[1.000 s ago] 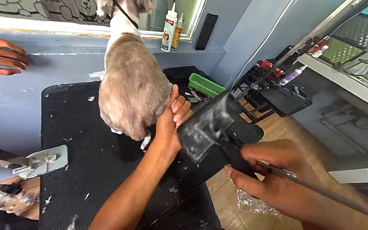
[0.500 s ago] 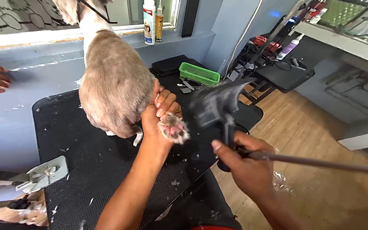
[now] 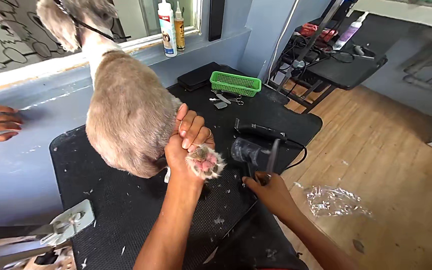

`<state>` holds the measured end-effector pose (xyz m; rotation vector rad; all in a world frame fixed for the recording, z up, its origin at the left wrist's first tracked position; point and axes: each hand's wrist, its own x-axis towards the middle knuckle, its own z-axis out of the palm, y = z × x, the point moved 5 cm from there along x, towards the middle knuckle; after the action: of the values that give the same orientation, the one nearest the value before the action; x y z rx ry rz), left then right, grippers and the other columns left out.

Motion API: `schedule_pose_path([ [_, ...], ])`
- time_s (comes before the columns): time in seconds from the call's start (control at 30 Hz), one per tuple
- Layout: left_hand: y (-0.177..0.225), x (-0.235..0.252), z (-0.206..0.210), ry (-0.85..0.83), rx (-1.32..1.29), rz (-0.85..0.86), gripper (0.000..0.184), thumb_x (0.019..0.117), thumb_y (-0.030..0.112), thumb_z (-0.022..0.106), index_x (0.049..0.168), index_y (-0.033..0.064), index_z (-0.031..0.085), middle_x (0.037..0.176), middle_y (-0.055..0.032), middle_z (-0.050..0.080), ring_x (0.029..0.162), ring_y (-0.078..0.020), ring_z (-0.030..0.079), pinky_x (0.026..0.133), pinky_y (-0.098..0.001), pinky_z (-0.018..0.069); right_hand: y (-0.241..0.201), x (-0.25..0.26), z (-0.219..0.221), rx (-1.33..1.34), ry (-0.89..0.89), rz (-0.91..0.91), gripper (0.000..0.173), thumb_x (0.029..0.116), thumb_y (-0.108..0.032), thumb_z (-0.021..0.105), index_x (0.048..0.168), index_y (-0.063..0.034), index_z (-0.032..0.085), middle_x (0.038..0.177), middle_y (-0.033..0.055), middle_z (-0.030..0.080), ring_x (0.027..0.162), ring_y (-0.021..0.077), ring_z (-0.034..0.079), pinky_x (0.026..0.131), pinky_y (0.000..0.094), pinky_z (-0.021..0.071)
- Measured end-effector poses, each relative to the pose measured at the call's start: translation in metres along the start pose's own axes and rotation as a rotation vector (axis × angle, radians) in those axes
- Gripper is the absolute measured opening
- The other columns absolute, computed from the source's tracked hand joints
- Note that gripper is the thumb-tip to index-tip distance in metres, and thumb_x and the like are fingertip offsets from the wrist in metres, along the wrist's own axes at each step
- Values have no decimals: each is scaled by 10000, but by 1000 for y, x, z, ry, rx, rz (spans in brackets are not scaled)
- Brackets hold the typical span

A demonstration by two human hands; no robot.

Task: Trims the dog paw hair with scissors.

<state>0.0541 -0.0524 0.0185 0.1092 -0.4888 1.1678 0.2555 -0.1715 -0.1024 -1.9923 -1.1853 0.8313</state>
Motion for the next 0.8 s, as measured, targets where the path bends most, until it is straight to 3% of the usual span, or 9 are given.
schedule_pose_path([
  [0.07, 1, 0, 0, -8, -3, 3, 258, 1105, 206, 338, 998, 91, 542, 647, 58, 468, 465, -4, 444, 453, -120, 392, 11, 4, 6, -17, -49, 46, 370, 961, -437, 698, 828, -101, 614, 588, 32, 535, 492, 167, 551, 483, 363, 497],
  [0.13, 4, 1, 0, -14, -1, 2, 267, 1110, 235, 344, 1018, 85, 545, 654, 55, 473, 471, -10, 449, 461, -127, 398, 5, -3, 7, 33, -77, -35, 375, 989, -448, 637, 1171, -123, 591, 712, 13, 562, 595, 157, 604, 557, 355, 550],
  [0.2, 6, 0, 0, -32, -10, 11, 240, 1103, 217, 356, 1039, 77, 539, 655, 53, 477, 475, -7, 457, 462, -126, 399, -10, -14, 5, 131, -177, -138, 551, 955, -332, 589, 1457, -153, 449, 916, 2, 602, 809, 155, 655, 709, 365, 588],
  [0.27, 8, 1, 1, -57, -23, 20, 186, 1060, 161, 367, 1069, 59, 523, 649, 55, 480, 472, 2, 466, 451, -118, 394, -26, -31, 4, 304, -338, -237, 754, 897, -173, 578, 1592, -187, 286, 1142, 38, 614, 1031, 196, 669, 859, 372, 604],
  [0.33, 10, 2, 2, -59, -19, 28, 182, 1019, 128, 390, 1099, 35, 524, 648, 47, 494, 472, -8, 480, 444, -125, 397, -39, -49, 8, 475, -435, -319, 733, 880, -58, 582, 1560, -153, 325, 1216, 103, 604, 1104, 268, 655, 943, 435, 596],
  [0.4, 12, 2, 2, -58, -16, 31, 190, 994, 120, 405, 1110, 28, 524, 650, 45, 503, 473, -7, 489, 439, -125, 399, -43, -60, 12, 508, -449, -362, 580, 927, -57, 645, 1457, -137, 422, 1191, 94, 620, 1083, 267, 668, 929, 438, 612],
  [0.53, 14, 2, 4, -77, -30, 23, 164, 995, 119, 416, 1085, 29, 520, 656, 41, 494, 466, -4, 480, 428, -122, 389, -53, -63, 17, 344, -470, -539, 498, 898, -271, 807, 1279, -111, 530, 1084, 53, 636, 1014, 191, 681, 885, 368, 629],
  [0.6, 16, 2, 4, -90, -11, 24, 161, 1021, 127, 408, 1094, 33, 516, 668, 40, 497, 473, -5, 485, 433, -123, 396, -63, -63, 15, 200, -476, -660, 494, 903, -373, 789, 1246, -103, 558, 1047, 25, 635, 982, 120, 663, 853, 303, 613],
  [0.8, 22, 0, 9, -93, -8, -28, 164, 1065, 146, 379, 1096, 50, 508, 687, 46, 489, 483, 5, 479, 446, -109, 403, -79, -54, 21, 31, -546, -761, 391, 958, -353, 720, 1207, -88, 576, 1020, 7, 636, 964, 70, 656, 853, 259, 605],
])
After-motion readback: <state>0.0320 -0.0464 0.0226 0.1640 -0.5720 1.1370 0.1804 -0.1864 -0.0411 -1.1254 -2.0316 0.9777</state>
